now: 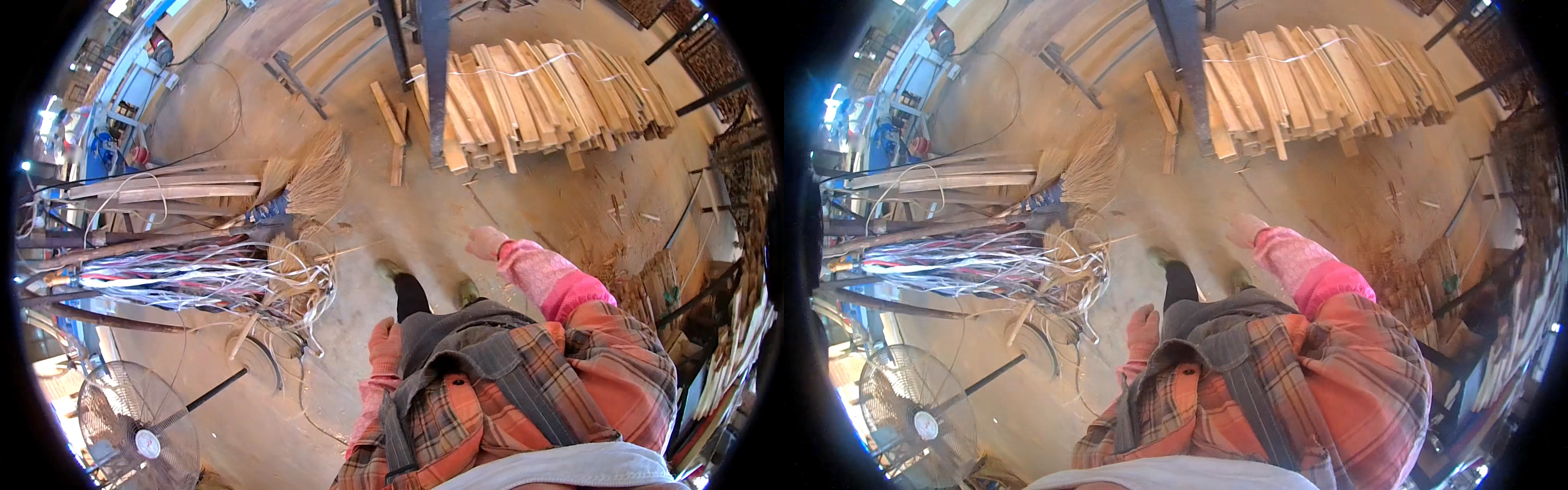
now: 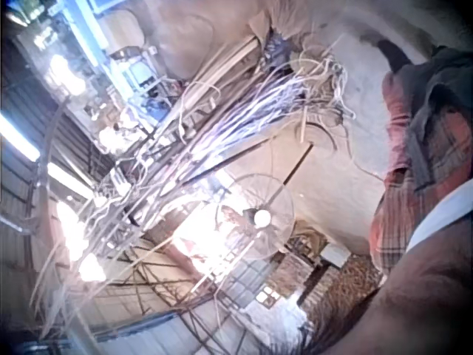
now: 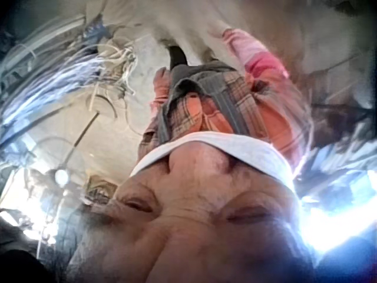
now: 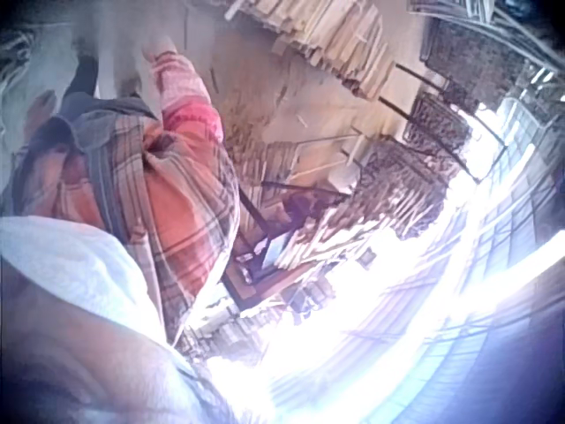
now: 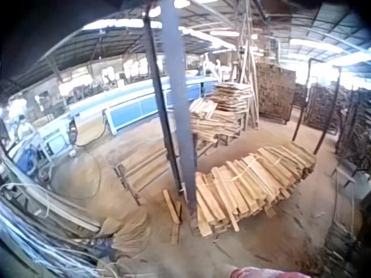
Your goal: The person picks up a bundle of wooden planks and unties them. They then feed the planks one by one into a planer machine to smooth the wood, stacking the processed pieces on the machine's table.
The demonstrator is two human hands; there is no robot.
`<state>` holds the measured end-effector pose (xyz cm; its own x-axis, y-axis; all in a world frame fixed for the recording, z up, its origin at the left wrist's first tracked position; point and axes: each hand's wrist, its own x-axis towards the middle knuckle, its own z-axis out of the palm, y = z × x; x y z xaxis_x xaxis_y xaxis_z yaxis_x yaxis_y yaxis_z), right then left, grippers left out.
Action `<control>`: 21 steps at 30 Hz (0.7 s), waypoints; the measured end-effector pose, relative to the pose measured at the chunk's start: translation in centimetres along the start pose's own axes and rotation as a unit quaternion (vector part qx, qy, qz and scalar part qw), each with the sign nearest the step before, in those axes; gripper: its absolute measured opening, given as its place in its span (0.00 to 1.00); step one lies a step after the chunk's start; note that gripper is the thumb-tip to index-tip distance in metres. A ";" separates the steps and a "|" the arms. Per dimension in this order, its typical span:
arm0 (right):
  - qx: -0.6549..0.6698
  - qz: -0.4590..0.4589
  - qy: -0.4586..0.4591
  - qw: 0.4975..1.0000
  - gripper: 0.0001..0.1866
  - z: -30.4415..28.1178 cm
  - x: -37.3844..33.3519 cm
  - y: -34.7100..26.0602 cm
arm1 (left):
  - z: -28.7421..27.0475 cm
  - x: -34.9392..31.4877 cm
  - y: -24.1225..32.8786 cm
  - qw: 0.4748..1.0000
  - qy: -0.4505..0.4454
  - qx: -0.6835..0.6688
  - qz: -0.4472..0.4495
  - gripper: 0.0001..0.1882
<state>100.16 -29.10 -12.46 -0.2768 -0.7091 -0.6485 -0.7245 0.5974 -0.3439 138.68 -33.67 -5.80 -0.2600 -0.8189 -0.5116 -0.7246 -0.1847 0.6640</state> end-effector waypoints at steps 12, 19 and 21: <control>0.057 0.083 -0.031 0.994 0.27 -7.6 30.4 -16.3 | -4.1 25.4 -3.1 0.996 -0.045 0.073 -0.018 0.19; 0.043 0.143 0.066 0.987 0.19 -8.4 55.0 -14.4 | 2.5 37.1 -4.4 0.997 0.017 -0.069 -0.034 0.13; 0.017 0.140 0.062 0.988 0.17 -7.2 61.7 -12.9 | 4.8 40.6 -5.2 0.992 0.023 -0.103 -0.069 0.12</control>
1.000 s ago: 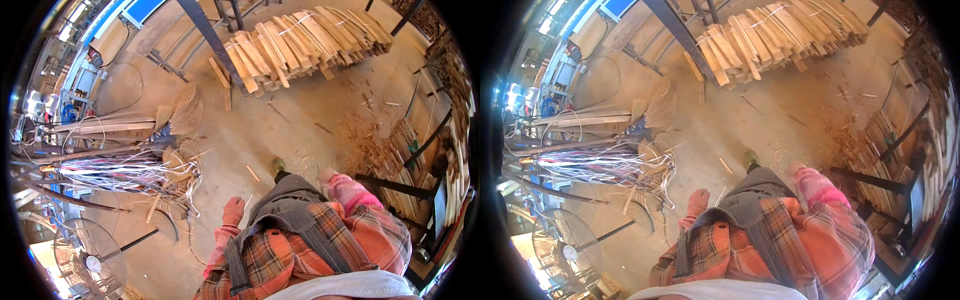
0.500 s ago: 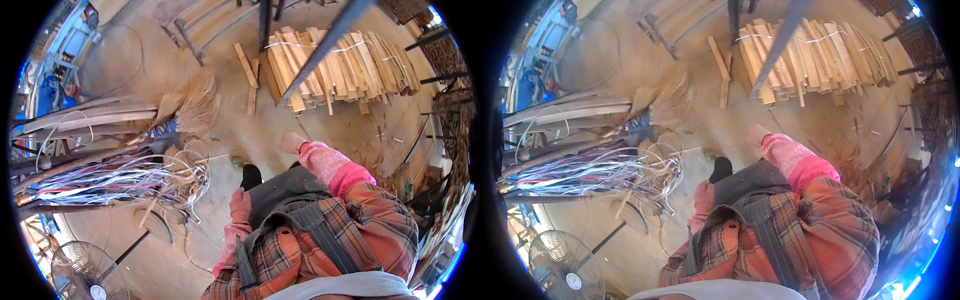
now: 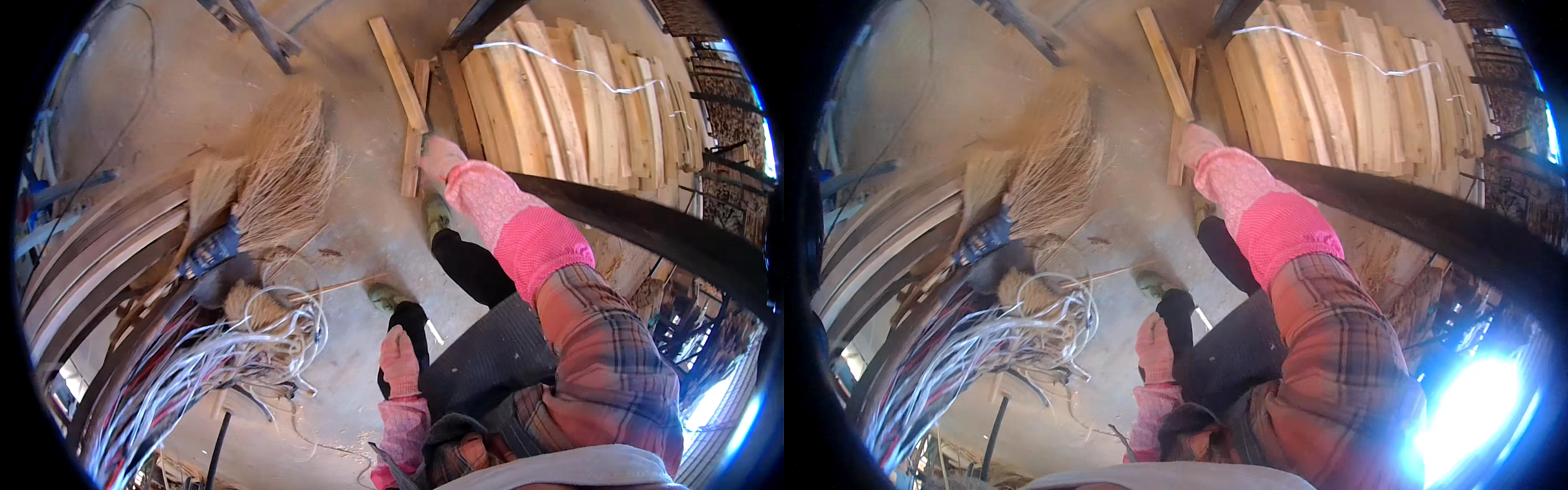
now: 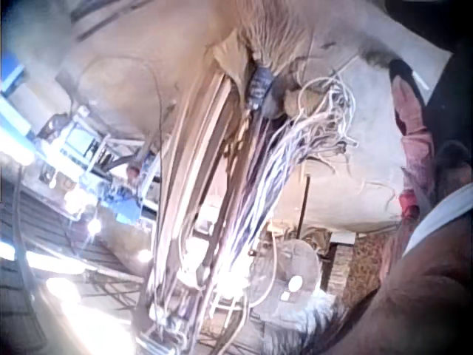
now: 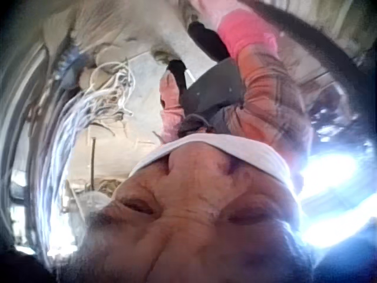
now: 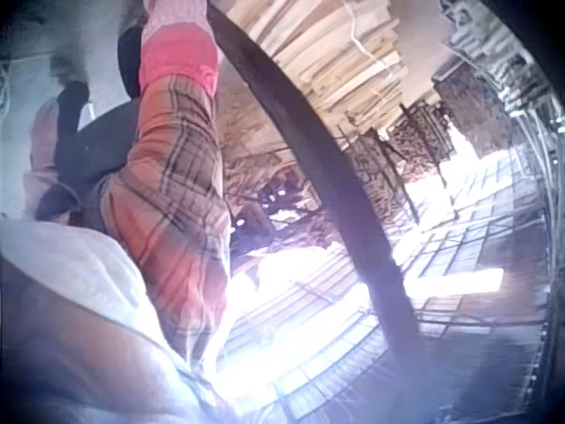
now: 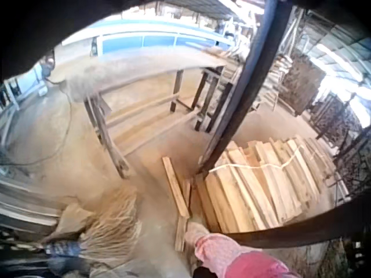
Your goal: The person picks up a bundle of wooden planks and unties them. They then feed the planks one by one into a planer machine to smooth the wood, stacking the processed pieces on the machine's table.
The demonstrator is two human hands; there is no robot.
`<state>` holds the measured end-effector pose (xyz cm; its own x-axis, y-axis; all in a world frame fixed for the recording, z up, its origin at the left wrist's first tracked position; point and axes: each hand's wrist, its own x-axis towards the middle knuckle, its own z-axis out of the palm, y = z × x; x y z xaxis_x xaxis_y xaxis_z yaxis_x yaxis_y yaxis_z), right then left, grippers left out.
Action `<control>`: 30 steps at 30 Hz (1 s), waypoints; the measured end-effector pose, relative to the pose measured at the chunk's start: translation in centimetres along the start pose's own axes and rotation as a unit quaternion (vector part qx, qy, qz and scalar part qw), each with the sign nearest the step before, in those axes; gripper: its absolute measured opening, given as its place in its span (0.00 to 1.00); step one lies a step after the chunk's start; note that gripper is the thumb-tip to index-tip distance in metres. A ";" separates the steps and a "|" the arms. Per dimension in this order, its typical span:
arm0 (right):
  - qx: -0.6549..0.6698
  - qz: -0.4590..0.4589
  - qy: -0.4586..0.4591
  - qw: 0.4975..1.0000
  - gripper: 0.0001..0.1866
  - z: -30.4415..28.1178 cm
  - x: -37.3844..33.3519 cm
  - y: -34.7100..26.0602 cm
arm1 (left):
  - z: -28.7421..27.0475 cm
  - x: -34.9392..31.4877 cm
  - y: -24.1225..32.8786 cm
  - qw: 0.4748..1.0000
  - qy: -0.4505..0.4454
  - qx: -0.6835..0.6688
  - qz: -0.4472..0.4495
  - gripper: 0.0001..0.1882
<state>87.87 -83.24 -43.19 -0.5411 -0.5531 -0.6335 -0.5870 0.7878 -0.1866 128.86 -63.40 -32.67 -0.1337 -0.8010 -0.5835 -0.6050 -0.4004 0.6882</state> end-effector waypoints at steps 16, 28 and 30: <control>0.023 0.069 0.098 0.993 0.44 11.8 25.8 3.2 | 4.7 11.2 -0.4 0.922 -0.088 -0.260 -0.273 0.18; 0.074 0.248 -0.023 0.966 0.56 22.2 14.8 0.5 | 5.3 11.2 -2.5 0.945 -0.138 -0.144 -0.259 0.18; 0.053 0.206 -0.008 0.977 0.52 22.8 16.2 3.8 | 5.1 12.0 -1.8 0.936 -0.151 -0.167 -0.271 0.17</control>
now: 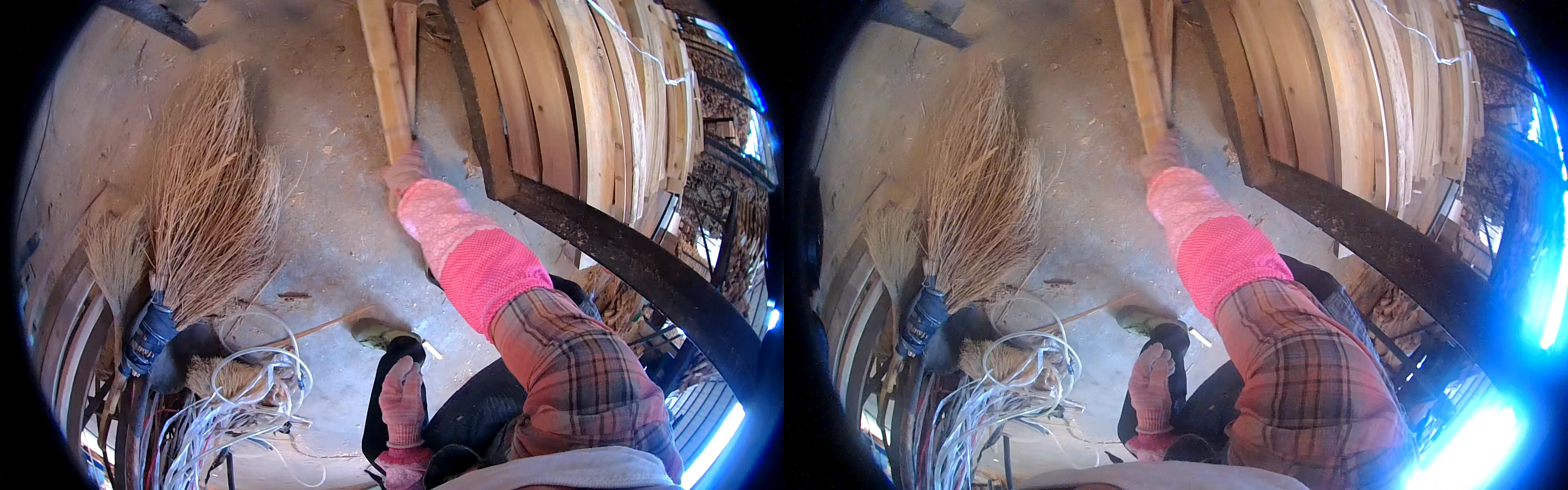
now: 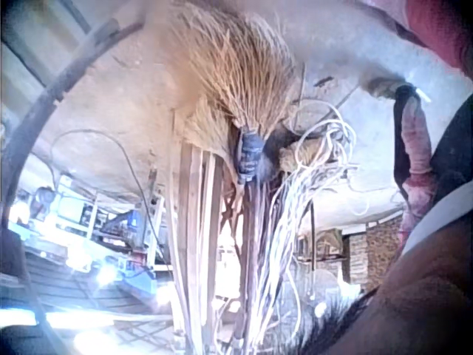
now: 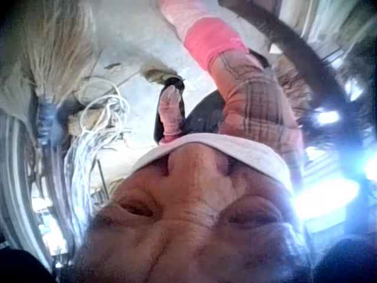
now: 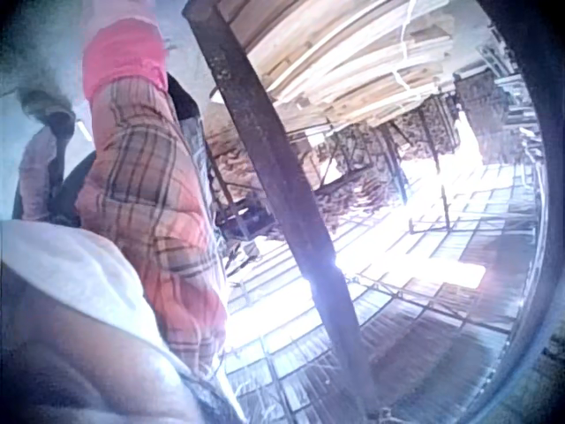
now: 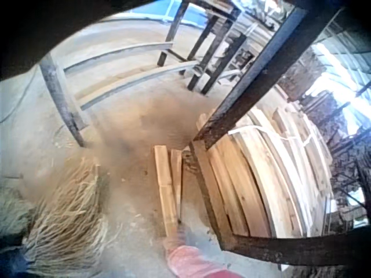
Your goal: The person picks up a bundle of wooden planks and unties them. They then feed the planks one by one into a planer machine to smooth the wood, stacking the processed pieces on the machine's table.
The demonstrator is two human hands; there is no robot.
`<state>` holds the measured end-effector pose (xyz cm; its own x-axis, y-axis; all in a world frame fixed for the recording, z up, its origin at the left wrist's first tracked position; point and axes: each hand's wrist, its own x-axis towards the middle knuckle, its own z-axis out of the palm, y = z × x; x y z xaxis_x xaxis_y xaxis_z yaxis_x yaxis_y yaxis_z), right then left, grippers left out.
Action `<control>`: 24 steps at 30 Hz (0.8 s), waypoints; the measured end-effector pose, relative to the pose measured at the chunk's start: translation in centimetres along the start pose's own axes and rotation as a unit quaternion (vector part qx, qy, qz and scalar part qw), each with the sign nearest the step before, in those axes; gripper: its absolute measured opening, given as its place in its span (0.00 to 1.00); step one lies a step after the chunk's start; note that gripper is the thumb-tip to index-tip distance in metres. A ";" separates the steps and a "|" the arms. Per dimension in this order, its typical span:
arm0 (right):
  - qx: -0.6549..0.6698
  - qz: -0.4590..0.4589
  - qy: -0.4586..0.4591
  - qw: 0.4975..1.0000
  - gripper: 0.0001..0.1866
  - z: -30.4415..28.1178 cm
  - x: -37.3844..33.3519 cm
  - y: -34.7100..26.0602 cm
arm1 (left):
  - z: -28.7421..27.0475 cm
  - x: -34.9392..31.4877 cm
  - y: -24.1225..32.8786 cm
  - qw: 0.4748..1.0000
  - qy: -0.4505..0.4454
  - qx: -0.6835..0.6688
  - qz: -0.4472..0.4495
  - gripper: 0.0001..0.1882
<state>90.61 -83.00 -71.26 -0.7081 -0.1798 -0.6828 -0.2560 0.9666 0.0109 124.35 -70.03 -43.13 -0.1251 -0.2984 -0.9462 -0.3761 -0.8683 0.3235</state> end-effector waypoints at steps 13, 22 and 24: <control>0.494 -0.020 -0.326 0.806 0.15 -17.1 -33.1 9.4 | -1.4 -11.9 6.3 0.988 -0.079 -0.106 0.080 0.15; 0.581 0.123 -0.349 0.725 0.28 -22.2 -62.7 30.7 | -0.6 -25.6 13.0 0.838 -0.286 0.421 0.198 0.12; 0.598 0.110 -0.328 0.723 0.32 -19.3 -66.7 34.7 | -0.4 -28.7 11.9 0.822 -0.292 0.445 0.202 0.10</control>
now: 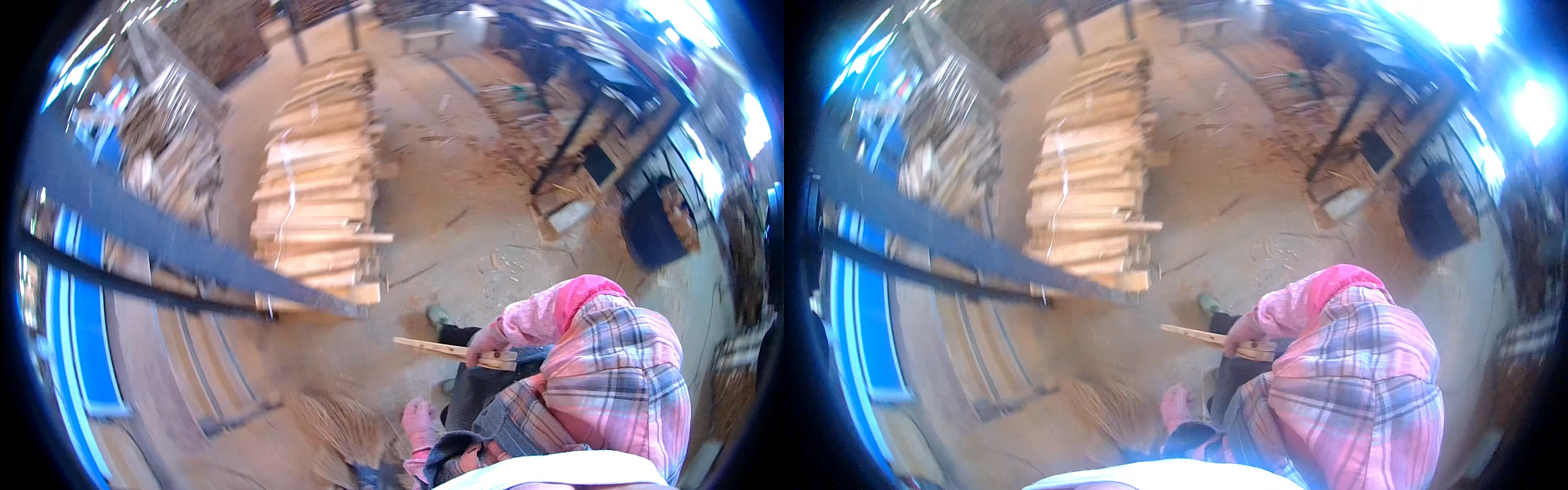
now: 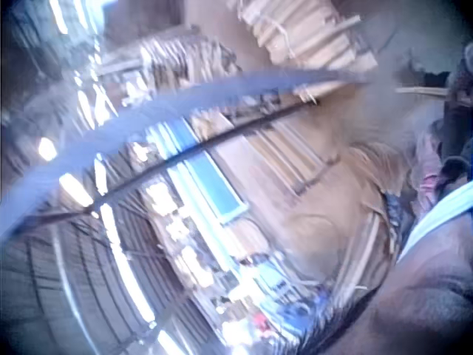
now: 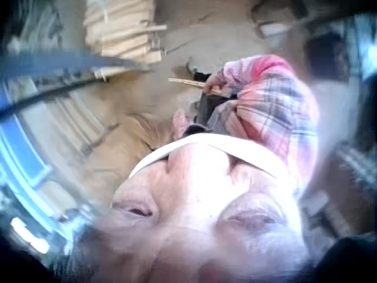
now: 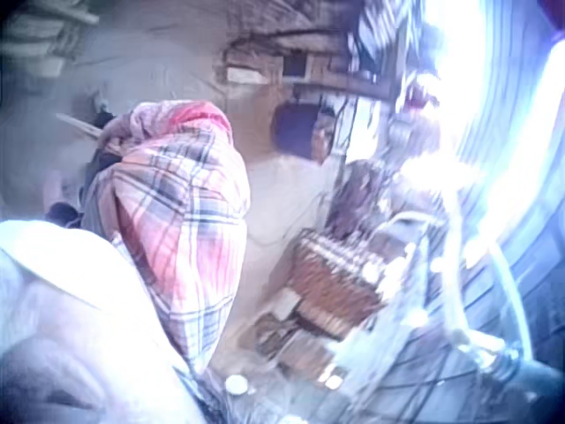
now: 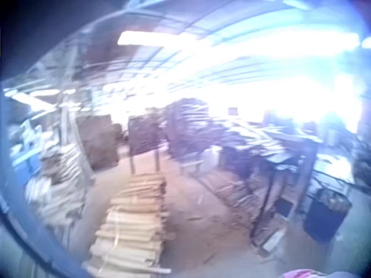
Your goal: The person picks up a bundle of wooden planks and unties them. They then feed the planks one by one into a planer machine to smooth the wood, stacking the processed pieces on the machine's table.
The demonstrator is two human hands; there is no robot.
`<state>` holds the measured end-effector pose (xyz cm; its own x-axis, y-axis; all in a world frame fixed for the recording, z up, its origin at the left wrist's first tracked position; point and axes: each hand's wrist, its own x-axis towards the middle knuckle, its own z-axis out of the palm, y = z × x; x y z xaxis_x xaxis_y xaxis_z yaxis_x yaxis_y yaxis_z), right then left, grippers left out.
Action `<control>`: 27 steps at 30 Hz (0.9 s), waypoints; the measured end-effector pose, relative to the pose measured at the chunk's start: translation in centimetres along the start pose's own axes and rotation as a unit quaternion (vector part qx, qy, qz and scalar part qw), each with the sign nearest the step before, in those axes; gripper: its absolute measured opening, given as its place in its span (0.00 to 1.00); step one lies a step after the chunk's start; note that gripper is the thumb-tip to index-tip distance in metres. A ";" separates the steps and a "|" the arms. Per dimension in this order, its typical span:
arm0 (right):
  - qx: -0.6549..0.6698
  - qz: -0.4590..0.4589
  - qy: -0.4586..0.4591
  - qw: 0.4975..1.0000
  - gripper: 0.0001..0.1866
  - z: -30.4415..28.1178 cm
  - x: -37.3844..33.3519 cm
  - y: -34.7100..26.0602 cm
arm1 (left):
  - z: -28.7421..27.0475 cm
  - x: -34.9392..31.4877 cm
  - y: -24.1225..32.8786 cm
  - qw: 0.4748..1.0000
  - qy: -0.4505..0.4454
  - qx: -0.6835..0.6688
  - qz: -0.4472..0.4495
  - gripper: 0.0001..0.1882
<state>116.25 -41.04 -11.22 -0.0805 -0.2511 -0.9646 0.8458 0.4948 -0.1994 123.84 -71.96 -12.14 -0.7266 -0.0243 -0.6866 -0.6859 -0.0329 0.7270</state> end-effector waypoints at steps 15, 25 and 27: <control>0.459 0.025 0.253 0.852 0.16 -7.4 -21.7 39.0 | 27.6 -6.8 5.3 0.931 -0.263 0.249 -0.041 0.13; 0.600 -0.138 0.317 0.722 0.19 -16.2 -30.6 56.6 | 57.5 -14.2 5.8 0.706 -0.394 0.559 0.186 0.19; 0.569 -0.190 0.364 0.712 0.15 -19.5 -35.7 56.2 | 62.4 -14.5 7.2 0.693 -0.389 0.564 0.224 0.19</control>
<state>156.37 11.91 8.63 -0.3200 0.5154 -0.7950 0.5362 -0.5933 -0.6005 126.87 -9.52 3.49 -0.3769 0.7813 -0.4975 0.3401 0.6163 0.7103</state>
